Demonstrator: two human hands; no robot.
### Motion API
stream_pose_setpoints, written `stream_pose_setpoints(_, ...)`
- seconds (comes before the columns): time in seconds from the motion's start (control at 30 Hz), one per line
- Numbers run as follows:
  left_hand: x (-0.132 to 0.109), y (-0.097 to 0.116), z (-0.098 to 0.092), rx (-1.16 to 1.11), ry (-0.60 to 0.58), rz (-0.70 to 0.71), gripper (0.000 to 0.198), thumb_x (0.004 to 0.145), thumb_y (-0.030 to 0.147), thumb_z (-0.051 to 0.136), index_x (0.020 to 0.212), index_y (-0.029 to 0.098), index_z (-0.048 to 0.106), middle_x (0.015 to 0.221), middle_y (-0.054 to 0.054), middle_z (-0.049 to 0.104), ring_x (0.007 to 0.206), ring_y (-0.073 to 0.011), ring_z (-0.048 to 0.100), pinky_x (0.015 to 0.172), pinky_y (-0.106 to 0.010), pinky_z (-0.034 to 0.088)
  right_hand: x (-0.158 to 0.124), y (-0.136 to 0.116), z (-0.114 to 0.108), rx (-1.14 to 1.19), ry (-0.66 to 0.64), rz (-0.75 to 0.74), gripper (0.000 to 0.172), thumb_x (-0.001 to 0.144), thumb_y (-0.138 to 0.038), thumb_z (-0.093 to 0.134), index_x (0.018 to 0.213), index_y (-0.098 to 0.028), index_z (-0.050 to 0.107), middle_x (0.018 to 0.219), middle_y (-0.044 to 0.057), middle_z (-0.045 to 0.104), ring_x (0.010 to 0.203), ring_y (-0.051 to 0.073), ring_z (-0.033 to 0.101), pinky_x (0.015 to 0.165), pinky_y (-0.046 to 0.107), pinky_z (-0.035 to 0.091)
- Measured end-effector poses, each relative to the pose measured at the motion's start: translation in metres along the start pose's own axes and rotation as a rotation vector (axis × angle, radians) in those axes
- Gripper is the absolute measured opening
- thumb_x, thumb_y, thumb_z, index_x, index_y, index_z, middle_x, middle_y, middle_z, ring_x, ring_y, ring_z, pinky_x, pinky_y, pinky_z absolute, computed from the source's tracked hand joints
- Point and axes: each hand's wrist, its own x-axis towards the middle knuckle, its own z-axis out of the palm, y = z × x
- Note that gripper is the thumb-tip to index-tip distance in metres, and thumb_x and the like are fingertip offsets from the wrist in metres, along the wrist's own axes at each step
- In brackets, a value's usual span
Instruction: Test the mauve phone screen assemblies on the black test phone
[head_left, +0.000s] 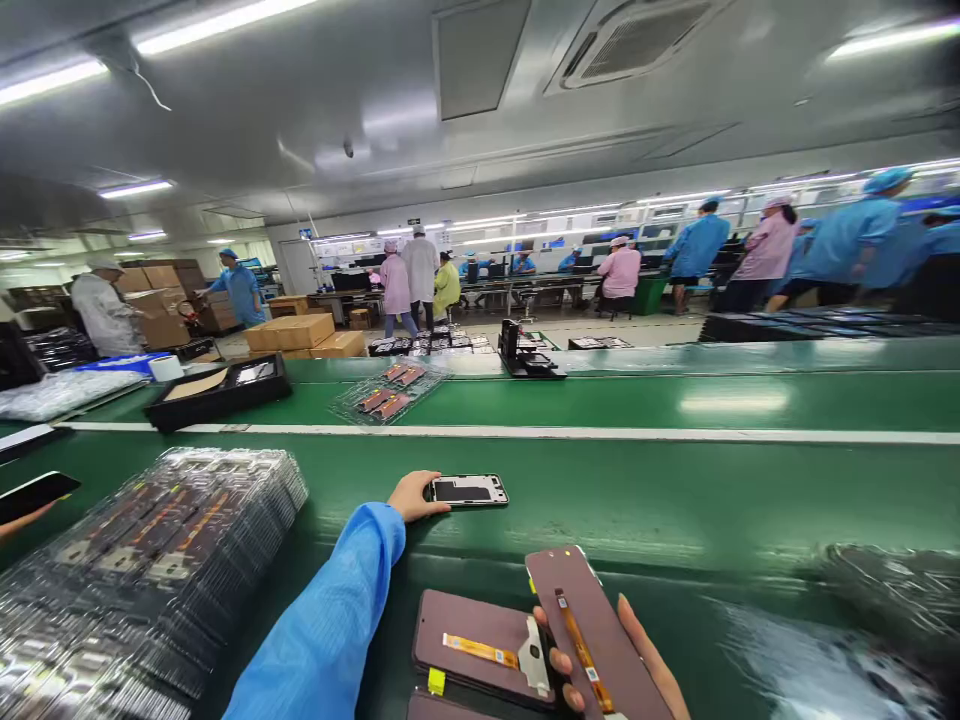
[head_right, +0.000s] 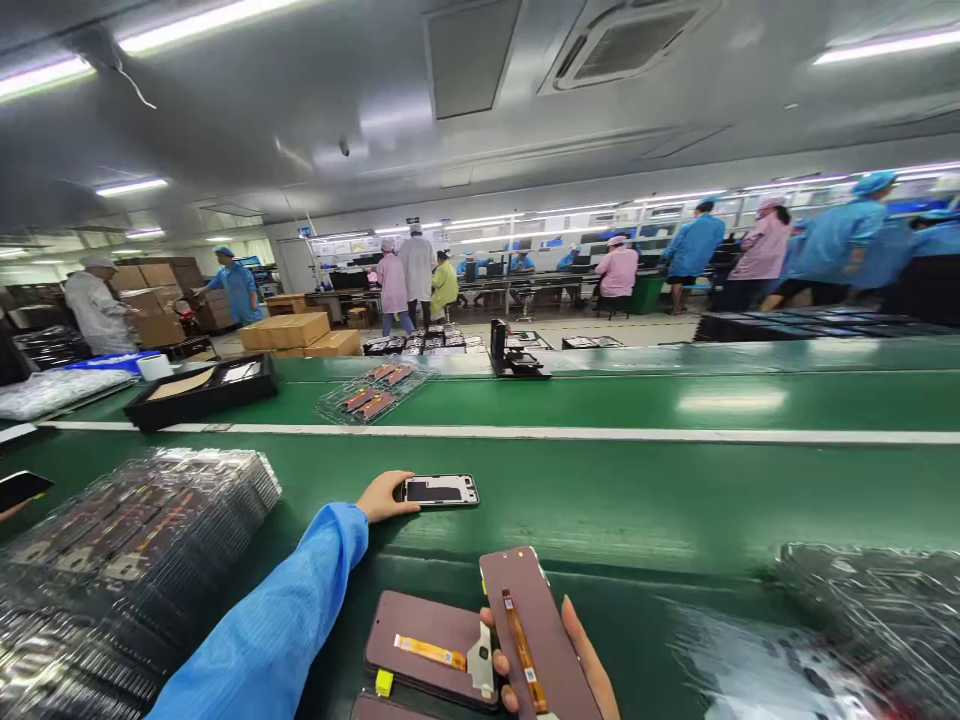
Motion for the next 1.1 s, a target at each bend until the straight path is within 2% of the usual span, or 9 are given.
stream_pose_setpoints(0.17,-0.032,0.009,-0.010,-0.263,0.290,-0.033,0.051,0.076,0.040,0.073,0.118,0.016,0.058,0.130,-0.013,0.050,0.120,-0.0296,0.050,0.105,-0.050,0.040,-0.006,-0.001,0.008,-0.033,0.065,-0.003,0.078,0.076,-0.082,0.057,0.112,-0.014,0.072,0.084,0.009,0.067,0.066,0.018,0.063,0.065,0.026,0.051)
stream_pose_setpoints(0.3,-0.074,0.027,-0.023,-0.620,0.451,-0.093,0.064,0.083,0.052,0.059,0.135,0.020,0.039,0.124,-0.013,0.048,0.113,-0.0266,0.058,0.091,-0.040,0.052,-0.013,0.001,0.025,-0.121,0.107,-0.090,0.078,0.081,-0.083,0.048,0.116,-0.017,0.070,0.086,0.011,0.067,0.066,0.018,0.062,0.064,0.027,0.052)
stream_pose_setpoints(0.37,-0.104,0.041,-0.027,-0.777,0.426,-0.092,0.067,0.083,0.054,0.059,0.137,0.021,0.036,0.119,-0.012,0.053,0.113,-0.0264,0.060,0.091,-0.039,0.052,-0.018,0.002,0.040,-0.168,0.132,-0.138,0.076,0.083,-0.081,0.048,0.119,-0.018,0.069,0.090,0.012,0.068,0.070,0.020,0.064,0.063,0.030,0.054)
stream_pose_setpoints(0.47,-0.155,0.065,-0.026,-0.937,0.336,-0.077,0.067,0.077,0.046,0.070,0.133,0.020,0.044,0.123,-0.013,0.059,0.119,-0.0283,0.058,0.100,-0.039,0.047,-0.028,0.001,0.064,-0.229,0.200,-0.238,0.072,0.082,-0.079,0.055,0.123,-0.022,0.066,0.103,0.012,0.069,0.078,0.024,0.067,0.066,0.033,0.057)
stream_pose_setpoints(0.57,-0.201,0.083,-0.018,-1.145,0.205,-0.085,0.074,0.069,0.038,0.081,0.135,0.024,0.048,0.136,-0.012,0.056,0.126,-0.0317,0.052,0.099,-0.036,0.046,-0.036,-0.001,0.085,-0.391,0.261,-0.456,0.066,0.075,-0.074,0.069,0.122,-0.028,0.066,0.126,0.011,0.061,0.099,0.028,0.065,0.082,0.040,0.057)
stream_pose_setpoints(0.67,-0.231,0.093,-0.003,-1.245,0.075,-0.104,0.082,0.063,0.039,0.086,0.136,0.027,0.051,0.143,-0.012,0.052,0.128,-0.0362,0.049,0.098,-0.038,0.048,-0.041,0.000,0.098,-0.674,0.287,-0.649,0.072,0.068,-0.068,0.080,0.127,-0.028,0.062,0.137,0.013,0.054,0.113,0.032,0.059,0.095,0.044,0.052)
stream_pose_setpoints(0.87,-0.245,0.095,0.023,-1.237,-0.023,-0.079,0.092,0.058,0.045,0.088,0.139,0.026,0.050,0.140,-0.013,0.054,0.124,-0.0384,0.052,0.106,-0.043,0.040,-0.043,0.018,0.111,-1.153,0.155,-0.728,0.073,0.079,-0.065,0.072,0.140,-0.030,0.051,0.141,0.013,0.050,0.123,0.030,0.053,0.103,0.041,0.046)
stream_pose_setpoints(1.0,-0.245,0.092,0.024,-1.195,-0.089,-0.025,0.092,0.060,0.048,0.087,0.141,0.026,0.048,0.139,-0.014,0.055,0.122,-0.0368,0.054,0.108,-0.044,0.037,-0.040,0.029,0.109,-1.388,0.173,-0.692,0.075,0.081,-0.069,0.067,0.138,-0.022,0.055,0.142,0.017,0.047,0.128,0.035,0.047,0.107,0.048,0.041)
stream_pose_setpoints(1.1,-0.247,0.092,0.022,-1.184,-0.135,0.002,0.093,0.063,0.049,0.085,0.143,0.027,0.044,0.140,-0.013,0.054,0.126,-0.0357,0.051,0.108,-0.044,0.036,-0.038,0.031,0.106,-1.456,0.182,-0.672,0.071,0.083,-0.069,0.065,0.137,-0.024,0.056,0.141,0.015,0.049,0.129,0.035,0.046,0.108,0.048,0.040)
